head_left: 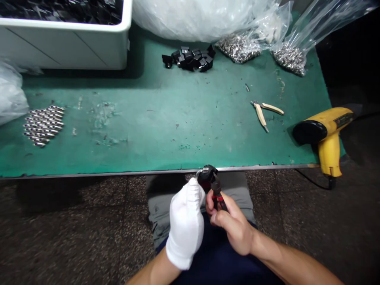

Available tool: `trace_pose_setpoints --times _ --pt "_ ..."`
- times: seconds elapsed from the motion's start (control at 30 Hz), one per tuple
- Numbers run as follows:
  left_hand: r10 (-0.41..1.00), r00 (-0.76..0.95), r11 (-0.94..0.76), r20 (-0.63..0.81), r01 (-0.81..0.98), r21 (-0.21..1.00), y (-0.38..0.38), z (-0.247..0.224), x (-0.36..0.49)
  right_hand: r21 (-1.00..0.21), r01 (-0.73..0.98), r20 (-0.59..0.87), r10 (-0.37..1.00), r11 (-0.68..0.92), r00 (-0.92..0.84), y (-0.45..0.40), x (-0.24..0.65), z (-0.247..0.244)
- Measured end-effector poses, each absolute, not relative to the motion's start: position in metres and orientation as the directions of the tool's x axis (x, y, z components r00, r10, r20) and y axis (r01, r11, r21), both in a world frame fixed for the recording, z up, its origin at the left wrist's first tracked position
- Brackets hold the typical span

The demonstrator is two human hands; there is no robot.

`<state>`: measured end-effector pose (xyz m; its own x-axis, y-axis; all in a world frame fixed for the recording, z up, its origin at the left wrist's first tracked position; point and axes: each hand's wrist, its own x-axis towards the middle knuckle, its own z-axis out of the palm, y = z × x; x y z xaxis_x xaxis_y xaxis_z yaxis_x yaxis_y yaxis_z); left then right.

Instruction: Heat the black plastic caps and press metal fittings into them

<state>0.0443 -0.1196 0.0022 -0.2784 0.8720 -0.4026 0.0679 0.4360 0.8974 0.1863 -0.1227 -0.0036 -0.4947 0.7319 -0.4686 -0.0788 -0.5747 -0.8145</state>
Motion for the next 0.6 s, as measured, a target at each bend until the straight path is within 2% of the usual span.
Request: trace_pose_setpoints --times 0.1,0.37,0.6 --pt "0.883 -0.282 0.403 -0.375 0.048 0.914 -0.119 0.004 0.047 -0.804 -0.101 -0.474 0.735 -0.586 -0.485 -0.126 0.184 -0.004" --pt "0.841 -0.329 0.427 -0.429 -0.084 0.9 -0.122 -0.002 0.054 -0.784 -0.15 -0.487 0.746 -0.603 -0.455 -0.13 0.178 -0.005" --pt "0.858 -0.337 0.402 -0.388 -0.03 0.915 -0.123 -0.006 0.053 -0.791 -0.168 -0.48 0.766 -0.589 -0.428 -0.132 0.174 -0.005"
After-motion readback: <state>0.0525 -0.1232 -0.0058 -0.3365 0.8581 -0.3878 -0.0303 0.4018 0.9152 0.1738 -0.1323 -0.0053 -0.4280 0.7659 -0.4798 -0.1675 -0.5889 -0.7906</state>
